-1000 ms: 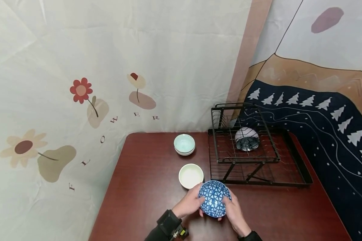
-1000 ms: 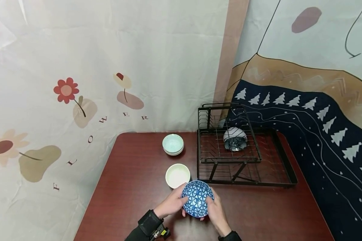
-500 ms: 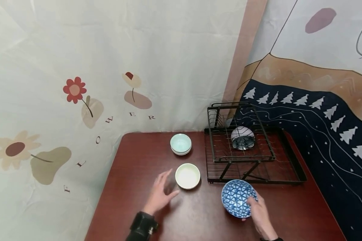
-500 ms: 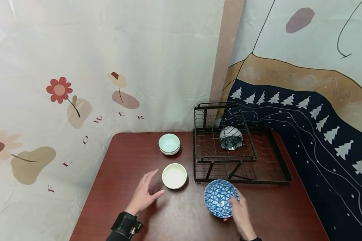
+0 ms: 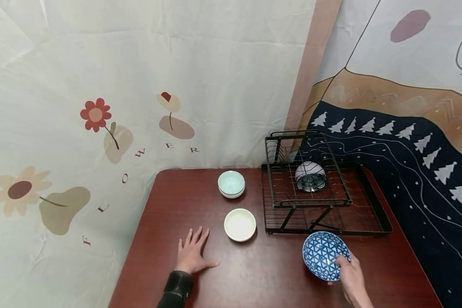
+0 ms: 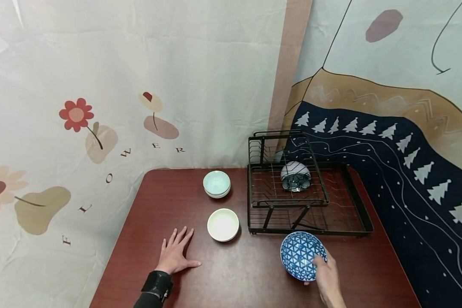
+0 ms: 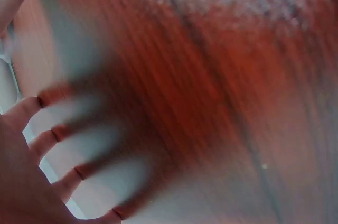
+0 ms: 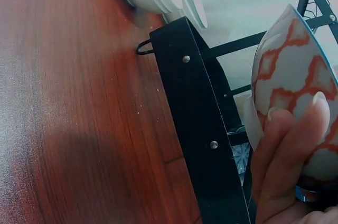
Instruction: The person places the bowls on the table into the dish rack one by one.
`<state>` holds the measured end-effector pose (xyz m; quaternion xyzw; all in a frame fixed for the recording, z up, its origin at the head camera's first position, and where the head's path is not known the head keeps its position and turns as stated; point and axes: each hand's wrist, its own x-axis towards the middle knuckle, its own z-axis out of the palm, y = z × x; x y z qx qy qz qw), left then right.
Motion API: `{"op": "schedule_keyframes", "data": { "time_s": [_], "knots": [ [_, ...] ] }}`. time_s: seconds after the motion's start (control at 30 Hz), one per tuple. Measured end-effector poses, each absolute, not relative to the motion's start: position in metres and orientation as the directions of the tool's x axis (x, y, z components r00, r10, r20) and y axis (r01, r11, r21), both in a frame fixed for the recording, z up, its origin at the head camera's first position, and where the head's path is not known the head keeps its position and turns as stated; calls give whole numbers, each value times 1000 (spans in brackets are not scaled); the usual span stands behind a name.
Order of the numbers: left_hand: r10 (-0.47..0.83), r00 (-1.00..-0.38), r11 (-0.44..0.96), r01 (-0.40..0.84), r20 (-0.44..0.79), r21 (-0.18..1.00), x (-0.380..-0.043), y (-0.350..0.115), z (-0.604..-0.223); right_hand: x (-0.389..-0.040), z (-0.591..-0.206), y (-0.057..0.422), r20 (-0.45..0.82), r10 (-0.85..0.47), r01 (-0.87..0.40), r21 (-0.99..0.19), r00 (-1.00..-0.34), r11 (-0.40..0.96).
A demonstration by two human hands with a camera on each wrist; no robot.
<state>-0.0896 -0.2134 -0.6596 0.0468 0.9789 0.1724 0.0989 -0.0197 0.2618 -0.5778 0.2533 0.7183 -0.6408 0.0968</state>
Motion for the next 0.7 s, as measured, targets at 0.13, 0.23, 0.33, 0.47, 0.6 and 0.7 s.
{"op": "schedule_keyframes", "data": {
  "time_s": [0.13, 0.23, 0.33, 0.47, 0.6, 0.7],
  "knots": [
    [128, -977, 936, 62, -171, 347, -88, -212, -658, -20, -579, 264, -466, 248, 490, -870, -850, 46],
    [130, -978, 935, 66, -166, 348, -88, -212, -658, -19, -580, 269, -479, 267, 506, -862, -836, 37],
    [134, -976, 935, 67, -172, 348, -88, -211, -660, -15, -580, 282, -470, 342, 517, -854, -814, 56],
    [135, -972, 931, 59, -190, 359, -88, -210, -662, -12, -579, 308, -427, 493, 477, -879, -758, -27],
    [126, -974, 928, 48, -189, 371, -88, -211, -661, -23, -571, 334, -461, 594, 423, -880, -659, -214],
    [127, -975, 927, 52, -180, 371, -89, -211, -661, -38, -562, 348, -466, 627, 398, -880, -624, -258]
  ]
}}
